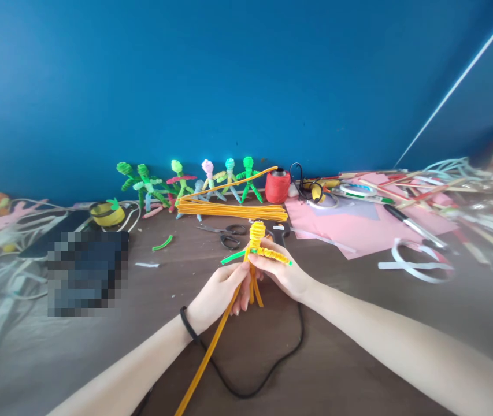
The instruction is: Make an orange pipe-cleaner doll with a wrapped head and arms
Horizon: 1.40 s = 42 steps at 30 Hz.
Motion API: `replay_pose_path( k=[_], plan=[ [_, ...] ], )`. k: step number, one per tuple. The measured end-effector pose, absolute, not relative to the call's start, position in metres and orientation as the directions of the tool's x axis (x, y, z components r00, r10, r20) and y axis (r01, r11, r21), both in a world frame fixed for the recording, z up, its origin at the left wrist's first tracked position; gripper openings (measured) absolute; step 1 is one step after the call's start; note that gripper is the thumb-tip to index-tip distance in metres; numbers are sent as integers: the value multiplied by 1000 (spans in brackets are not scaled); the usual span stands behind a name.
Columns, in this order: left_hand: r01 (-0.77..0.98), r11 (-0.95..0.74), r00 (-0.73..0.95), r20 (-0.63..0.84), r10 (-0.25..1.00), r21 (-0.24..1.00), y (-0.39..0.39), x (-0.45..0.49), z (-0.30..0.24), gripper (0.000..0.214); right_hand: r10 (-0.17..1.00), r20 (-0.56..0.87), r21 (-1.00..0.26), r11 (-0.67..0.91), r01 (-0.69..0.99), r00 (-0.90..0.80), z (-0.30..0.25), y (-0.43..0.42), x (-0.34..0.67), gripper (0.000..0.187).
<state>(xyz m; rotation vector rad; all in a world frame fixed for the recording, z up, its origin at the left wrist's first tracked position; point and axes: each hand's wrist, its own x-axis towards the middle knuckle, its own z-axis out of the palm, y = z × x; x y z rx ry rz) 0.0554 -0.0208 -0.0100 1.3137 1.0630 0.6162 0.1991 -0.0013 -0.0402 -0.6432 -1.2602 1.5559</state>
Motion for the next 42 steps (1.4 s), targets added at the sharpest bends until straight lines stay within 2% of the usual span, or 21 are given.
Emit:
replay_pose_path(
  k=[20,26,32,42],
  plan=[
    [230,228,386,-304,871,946,-21,60,-14,33,938,122,-933,-3,-360,-324,-44,0,197,13],
    [171,200,378,-252,891,965,-20,59,-12,35,940,109,-939,-10,-345,-324,-41,0,196,12],
    [191,162,312,-216,925,968,-21,59,-12,39,925,161,-947,47,-316,-344,-40,-1,193,9],
    [141,104,248,-137,959,985,-20,58,-19,32,920,151,-947,30,-320,-361,-46,-3,191,10]
  ],
)
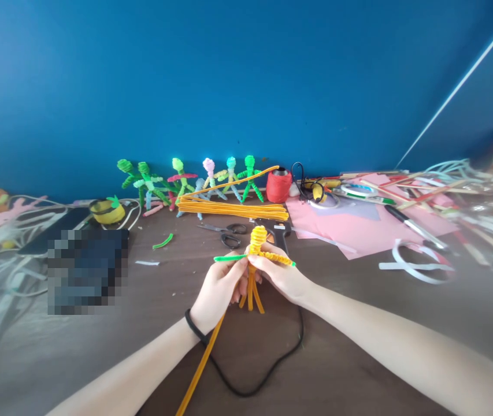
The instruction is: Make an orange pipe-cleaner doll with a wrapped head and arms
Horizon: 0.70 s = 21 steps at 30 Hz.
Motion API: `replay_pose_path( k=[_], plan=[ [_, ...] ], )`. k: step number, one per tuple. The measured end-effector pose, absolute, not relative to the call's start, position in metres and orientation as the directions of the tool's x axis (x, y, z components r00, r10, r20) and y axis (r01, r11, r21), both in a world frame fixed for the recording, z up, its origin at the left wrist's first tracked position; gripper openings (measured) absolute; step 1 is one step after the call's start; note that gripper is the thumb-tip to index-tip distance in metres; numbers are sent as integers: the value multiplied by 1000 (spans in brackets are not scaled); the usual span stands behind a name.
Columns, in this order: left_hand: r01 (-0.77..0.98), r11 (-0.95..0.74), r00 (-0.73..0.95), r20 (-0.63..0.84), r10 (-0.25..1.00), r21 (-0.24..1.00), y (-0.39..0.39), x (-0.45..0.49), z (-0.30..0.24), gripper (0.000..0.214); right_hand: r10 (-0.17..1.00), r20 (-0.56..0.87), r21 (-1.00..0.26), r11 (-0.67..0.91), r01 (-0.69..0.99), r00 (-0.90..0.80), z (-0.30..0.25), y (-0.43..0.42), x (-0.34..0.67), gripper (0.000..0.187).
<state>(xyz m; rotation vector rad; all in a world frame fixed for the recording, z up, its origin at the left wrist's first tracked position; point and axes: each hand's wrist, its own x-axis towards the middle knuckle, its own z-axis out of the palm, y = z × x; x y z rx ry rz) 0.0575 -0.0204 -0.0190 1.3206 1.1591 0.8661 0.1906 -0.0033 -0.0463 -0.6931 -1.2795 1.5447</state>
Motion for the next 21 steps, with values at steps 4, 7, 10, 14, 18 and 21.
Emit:
replay_pose_path(
  k=[4,7,10,14,18,21],
  plan=[
    [140,83,226,-114,967,987,-20,57,-23,32,914,149,-943,18,-331,-376,-49,-2,191,11],
    [156,76,216,-109,970,985,-20,57,-23,32,915,148,-939,11,-344,-375,-50,-2,192,10],
    [170,88,196,-122,973,981,-21,57,-23,32,916,143,-935,1,-354,-376,-49,-3,192,10],
    [185,97,196,-133,971,978,-21,57,-22,33,912,141,-933,-7,-359,-384,-49,-3,191,9],
    [181,108,194,-143,971,978,-22,58,-20,33,911,142,-929,-13,-369,-388,-48,-3,191,8],
    [181,95,193,-131,973,979,-22,58,-17,33,917,141,-922,-15,-387,-372,-46,-3,191,8]
  ],
)
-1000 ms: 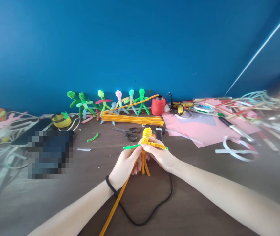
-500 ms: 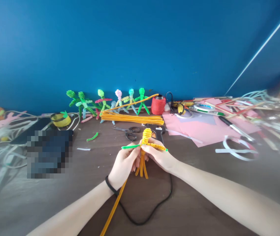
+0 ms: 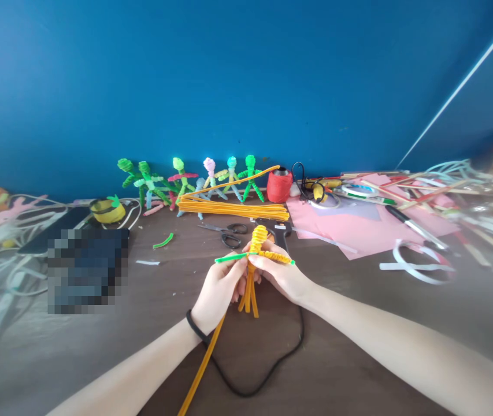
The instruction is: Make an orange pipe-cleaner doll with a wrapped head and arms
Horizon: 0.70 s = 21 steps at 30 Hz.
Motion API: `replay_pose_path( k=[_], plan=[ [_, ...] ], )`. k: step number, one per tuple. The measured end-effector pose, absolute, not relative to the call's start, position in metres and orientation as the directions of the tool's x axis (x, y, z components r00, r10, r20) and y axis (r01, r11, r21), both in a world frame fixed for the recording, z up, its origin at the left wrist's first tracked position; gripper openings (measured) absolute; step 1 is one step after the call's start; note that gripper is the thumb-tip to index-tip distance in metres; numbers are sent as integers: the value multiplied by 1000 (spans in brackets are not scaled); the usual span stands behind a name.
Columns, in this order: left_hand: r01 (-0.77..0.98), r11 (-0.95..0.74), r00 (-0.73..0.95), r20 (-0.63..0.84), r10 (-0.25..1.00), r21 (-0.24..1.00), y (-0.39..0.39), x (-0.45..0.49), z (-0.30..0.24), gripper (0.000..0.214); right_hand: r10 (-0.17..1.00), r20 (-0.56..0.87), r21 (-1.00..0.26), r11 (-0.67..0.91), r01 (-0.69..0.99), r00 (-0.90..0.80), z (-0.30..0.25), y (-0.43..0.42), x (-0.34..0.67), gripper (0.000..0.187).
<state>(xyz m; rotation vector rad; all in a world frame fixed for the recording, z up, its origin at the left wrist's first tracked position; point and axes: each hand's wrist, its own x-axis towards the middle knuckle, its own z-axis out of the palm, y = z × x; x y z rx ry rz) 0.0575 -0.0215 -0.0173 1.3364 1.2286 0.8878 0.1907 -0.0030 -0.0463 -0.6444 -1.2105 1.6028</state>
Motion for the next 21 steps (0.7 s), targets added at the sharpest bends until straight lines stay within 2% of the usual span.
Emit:
replay_pose_path(
  k=[9,16,21],
  plan=[
    [151,42,243,-78,967,988,-19,54,-24,36,907,157,-929,2,-369,-391,-44,-4,191,13],
    [163,36,223,-73,972,986,-21,58,-20,36,906,160,-929,2,-371,-393,-44,-5,193,10],
    [169,45,184,-77,980,985,-22,59,-18,33,913,143,-929,-8,-369,-381,-43,-5,191,16]
  ],
)
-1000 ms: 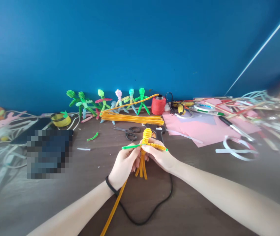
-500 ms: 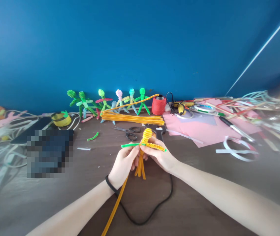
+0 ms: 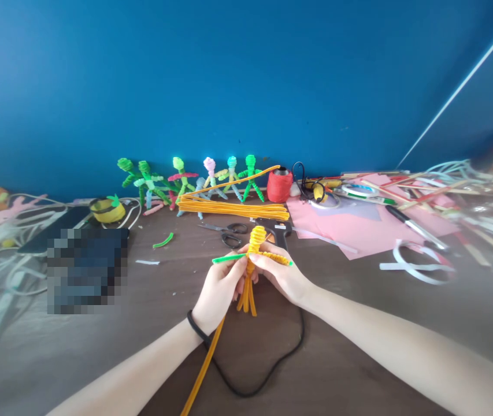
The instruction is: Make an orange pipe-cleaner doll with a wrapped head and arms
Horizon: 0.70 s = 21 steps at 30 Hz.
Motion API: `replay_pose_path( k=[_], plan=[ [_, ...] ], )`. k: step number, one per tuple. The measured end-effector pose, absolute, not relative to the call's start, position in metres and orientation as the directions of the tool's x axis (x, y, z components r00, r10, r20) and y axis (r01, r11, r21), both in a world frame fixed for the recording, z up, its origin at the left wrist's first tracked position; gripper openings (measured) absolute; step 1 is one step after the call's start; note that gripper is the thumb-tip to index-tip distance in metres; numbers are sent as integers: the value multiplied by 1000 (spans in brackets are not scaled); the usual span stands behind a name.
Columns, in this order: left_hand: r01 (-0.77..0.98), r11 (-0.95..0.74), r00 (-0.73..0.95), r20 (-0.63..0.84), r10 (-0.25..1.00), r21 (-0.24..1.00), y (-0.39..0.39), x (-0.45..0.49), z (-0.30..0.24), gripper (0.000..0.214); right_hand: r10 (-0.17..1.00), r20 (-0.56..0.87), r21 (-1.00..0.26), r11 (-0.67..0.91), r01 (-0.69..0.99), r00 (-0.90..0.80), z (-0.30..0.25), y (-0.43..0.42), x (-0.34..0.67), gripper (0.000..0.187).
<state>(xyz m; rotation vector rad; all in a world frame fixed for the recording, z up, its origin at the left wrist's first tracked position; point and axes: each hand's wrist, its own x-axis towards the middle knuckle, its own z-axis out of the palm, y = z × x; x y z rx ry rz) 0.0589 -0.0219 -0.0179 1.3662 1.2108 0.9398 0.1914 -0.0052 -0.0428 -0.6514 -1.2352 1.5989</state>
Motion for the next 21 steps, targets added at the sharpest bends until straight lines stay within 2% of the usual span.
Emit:
replay_pose_path(
  k=[5,8,21],
  plan=[
    [170,50,169,-79,982,984,-21,57,-20,34,939,136,-911,-7,-412,-317,-43,-5,189,15],
    [166,44,177,-73,981,985,-21,57,-21,34,945,95,-894,-57,-444,-312,-41,-6,188,13],
    [148,78,167,-102,981,986,-23,60,-21,34,936,99,-916,-47,-399,-338,-43,-6,190,12]
  ],
)
